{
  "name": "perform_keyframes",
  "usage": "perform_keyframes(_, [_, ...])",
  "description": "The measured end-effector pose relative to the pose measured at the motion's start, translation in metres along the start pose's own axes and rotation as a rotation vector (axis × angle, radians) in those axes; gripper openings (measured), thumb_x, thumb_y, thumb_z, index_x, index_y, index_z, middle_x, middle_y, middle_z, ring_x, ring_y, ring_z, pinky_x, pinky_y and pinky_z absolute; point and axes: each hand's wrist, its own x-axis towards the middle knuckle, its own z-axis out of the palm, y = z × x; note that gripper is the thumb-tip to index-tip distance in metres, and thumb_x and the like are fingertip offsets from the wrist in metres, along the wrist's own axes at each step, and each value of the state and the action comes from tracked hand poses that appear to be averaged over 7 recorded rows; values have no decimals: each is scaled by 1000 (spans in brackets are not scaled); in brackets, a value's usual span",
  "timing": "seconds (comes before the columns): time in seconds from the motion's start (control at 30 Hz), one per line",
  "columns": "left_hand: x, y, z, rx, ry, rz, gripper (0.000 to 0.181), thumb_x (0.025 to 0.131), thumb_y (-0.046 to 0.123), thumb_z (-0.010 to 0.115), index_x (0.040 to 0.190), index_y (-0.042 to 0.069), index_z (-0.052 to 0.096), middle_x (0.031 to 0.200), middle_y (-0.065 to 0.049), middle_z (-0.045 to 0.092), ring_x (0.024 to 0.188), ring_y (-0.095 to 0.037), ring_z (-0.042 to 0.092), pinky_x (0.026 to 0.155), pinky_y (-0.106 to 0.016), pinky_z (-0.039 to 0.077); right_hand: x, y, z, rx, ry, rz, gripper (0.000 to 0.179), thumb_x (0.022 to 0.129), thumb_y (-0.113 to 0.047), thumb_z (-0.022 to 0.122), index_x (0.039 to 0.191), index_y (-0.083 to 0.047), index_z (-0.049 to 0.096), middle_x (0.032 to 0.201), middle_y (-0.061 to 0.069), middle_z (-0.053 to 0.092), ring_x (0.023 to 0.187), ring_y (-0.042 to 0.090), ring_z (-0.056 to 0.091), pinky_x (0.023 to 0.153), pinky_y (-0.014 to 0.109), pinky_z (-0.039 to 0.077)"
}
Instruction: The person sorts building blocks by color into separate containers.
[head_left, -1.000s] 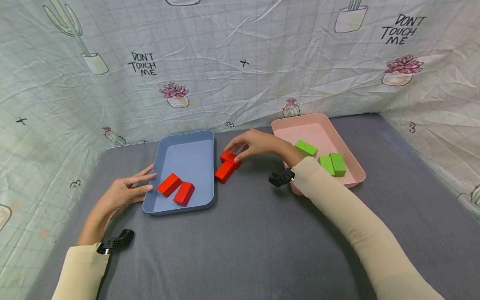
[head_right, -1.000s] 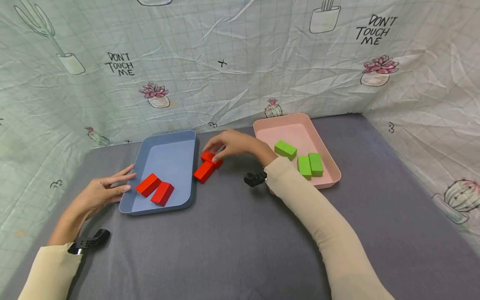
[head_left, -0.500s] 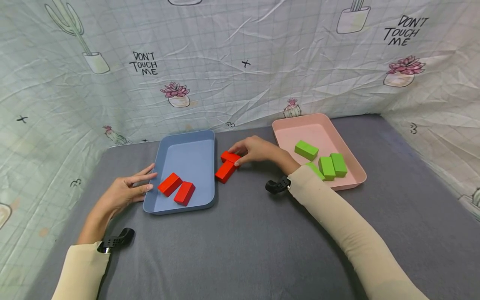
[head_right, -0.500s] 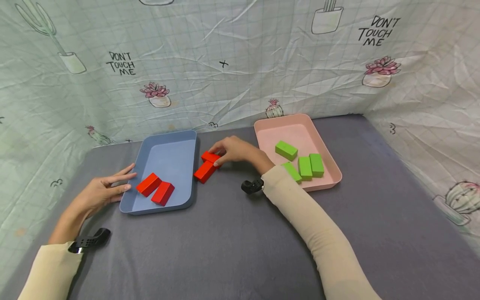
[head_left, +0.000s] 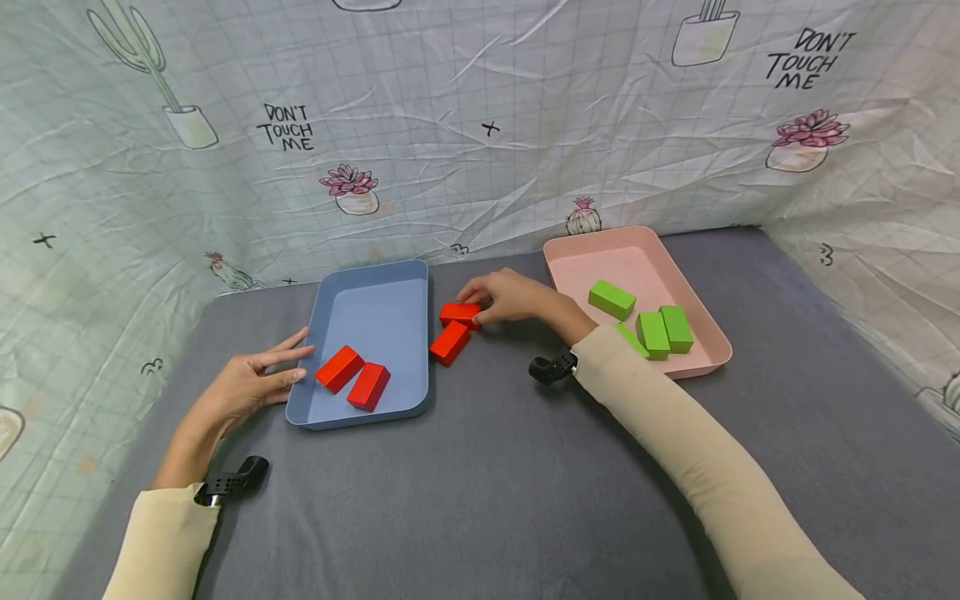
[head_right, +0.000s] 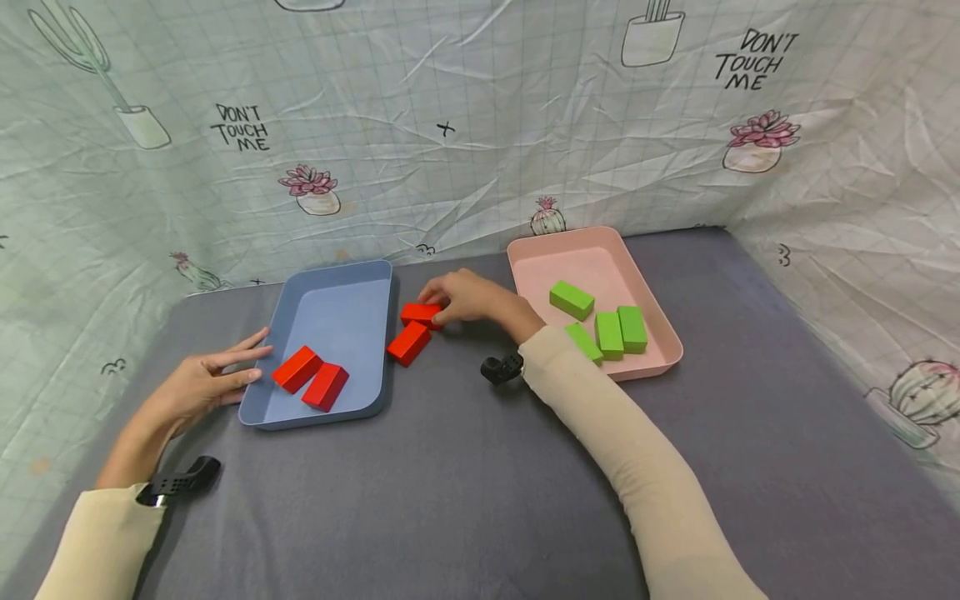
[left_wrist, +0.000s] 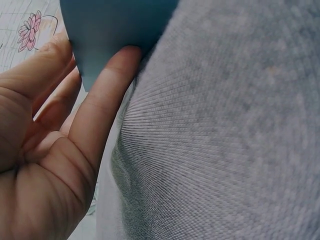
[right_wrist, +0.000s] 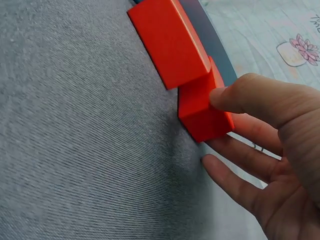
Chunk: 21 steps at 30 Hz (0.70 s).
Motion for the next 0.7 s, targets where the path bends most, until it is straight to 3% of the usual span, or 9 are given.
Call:
perform_keyframes(0.17, [1,-1,0,4,-1,16,62,98,19,70,152,1,45,168,4,23,142,-11,40,88,-27,58,3,6,-4,-43,-3,-18,45,89,-12,71,134,-8,66,125,7,72,110,18,66,88,29,52])
perform_keyframes(0.3, [1,-2,0,2,1,32,62,98,18,70,151,0,45,168,3,23,129,6,46,88,-27,58,5,7,-9,-49,-11,-52,46,88,-10,70,134,-10,68,120,4,74,89,15,60,73,24,45])
perform_keyframes(0.4, [1,-3,0,-2,4,36,62,98,19,70,151,0,45,168,4,24,124,11,48,87,-27,58,8,8,-10,-41,-16,-54,46,88,-7,69,133,-14,70,112,2,74,77,14,50,66,23,38])
perform_keyframes(0.7, [1,-2,1,-9,7,30,61,98,18,71,151,0,45,168,2,23,127,8,49,88,-28,58,21,10,-5,-22,44,-12,34,88,-21,83,120,-12,76,110,1,75,90,17,59,78,27,46])
